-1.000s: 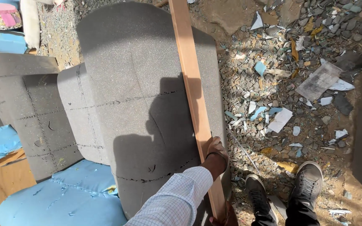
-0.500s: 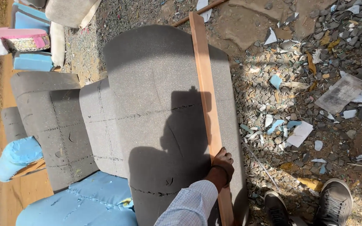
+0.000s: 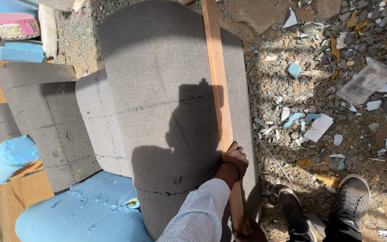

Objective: The person uses a wooden plank as a straightedge to align and mark a line on a gray foam sofa armrest with a pencil. They then use a yellow tape measure to measure the height of the armrest.

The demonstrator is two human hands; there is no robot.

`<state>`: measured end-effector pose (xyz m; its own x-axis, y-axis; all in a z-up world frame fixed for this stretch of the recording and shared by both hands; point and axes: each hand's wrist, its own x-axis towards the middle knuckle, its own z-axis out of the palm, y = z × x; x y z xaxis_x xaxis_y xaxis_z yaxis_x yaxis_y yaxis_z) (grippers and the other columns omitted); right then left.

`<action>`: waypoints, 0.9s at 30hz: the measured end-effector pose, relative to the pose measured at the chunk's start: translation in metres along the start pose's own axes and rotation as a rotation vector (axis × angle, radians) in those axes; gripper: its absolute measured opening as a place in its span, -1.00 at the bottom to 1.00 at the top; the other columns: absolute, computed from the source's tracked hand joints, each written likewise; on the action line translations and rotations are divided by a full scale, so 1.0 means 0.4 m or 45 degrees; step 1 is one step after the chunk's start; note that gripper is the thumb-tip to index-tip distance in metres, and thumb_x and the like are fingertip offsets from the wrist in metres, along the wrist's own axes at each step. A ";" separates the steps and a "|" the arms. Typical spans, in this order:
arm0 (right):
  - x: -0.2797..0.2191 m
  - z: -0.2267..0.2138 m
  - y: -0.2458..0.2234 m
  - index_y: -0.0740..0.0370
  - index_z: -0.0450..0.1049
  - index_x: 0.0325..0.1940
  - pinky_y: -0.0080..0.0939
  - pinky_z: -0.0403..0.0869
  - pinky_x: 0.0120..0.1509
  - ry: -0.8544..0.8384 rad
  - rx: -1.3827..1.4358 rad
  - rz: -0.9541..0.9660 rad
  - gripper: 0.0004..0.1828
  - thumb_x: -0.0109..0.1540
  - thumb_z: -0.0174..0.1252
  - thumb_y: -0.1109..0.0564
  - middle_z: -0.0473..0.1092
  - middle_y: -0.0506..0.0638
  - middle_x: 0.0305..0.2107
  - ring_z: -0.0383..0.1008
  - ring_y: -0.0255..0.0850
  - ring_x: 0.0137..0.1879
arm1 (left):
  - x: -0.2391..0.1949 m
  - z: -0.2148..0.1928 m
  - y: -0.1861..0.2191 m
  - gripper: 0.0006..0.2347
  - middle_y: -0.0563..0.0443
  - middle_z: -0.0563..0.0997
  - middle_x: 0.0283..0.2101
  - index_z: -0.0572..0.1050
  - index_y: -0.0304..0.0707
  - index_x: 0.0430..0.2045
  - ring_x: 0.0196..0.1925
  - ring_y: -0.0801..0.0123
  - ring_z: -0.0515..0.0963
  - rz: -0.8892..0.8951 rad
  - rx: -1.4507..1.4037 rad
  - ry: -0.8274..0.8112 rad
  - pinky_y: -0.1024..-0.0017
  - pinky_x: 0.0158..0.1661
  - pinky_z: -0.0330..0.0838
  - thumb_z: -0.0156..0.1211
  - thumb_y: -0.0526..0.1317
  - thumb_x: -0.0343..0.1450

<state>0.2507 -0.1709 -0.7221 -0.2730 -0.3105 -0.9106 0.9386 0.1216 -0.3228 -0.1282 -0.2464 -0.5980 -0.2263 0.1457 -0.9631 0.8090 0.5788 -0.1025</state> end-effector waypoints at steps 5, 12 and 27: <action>-0.116 -0.025 -0.116 -0.47 0.09 1.02 0.08 0.75 0.53 -0.028 -0.220 -0.248 0.59 -0.03 0.65 -0.65 0.37 -0.17 0.83 0.44 -0.05 0.89 | 0.067 0.062 0.007 -0.69 0.18 0.84 0.33 0.82 0.27 0.25 0.44 0.14 0.56 -0.034 -0.002 0.108 -0.13 0.53 0.15 0.20 0.02 0.69; -0.143 -0.048 -0.180 -0.28 0.08 1.03 0.05 0.57 0.79 -0.116 -0.111 -0.212 0.47 0.15 0.73 -0.31 0.30 0.03 0.85 0.32 0.04 0.93 | 0.109 0.101 0.008 -0.62 0.21 0.86 0.13 0.82 0.18 0.06 0.34 0.14 0.56 -0.079 -0.007 0.101 -0.14 0.60 0.05 -0.05 -0.23 0.66; -0.151 -0.062 -0.018 -0.20 0.16 1.06 -0.12 0.60 0.45 -0.367 0.277 -0.180 0.49 0.14 0.71 0.38 0.48 -0.10 0.57 0.43 -0.11 0.58 | 0.148 0.152 0.014 -0.50 0.04 0.75 -0.02 0.65 0.22 0.17 0.26 0.31 0.60 -0.320 -0.066 0.241 0.03 0.74 -0.17 -0.33 -0.26 0.55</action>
<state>0.2553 -0.1297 -0.6711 -0.3611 -0.5657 -0.7413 0.9273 -0.1342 -0.3493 -0.1040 -0.2831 -0.6706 -0.5167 0.1368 -0.8452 0.6871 0.6552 -0.3140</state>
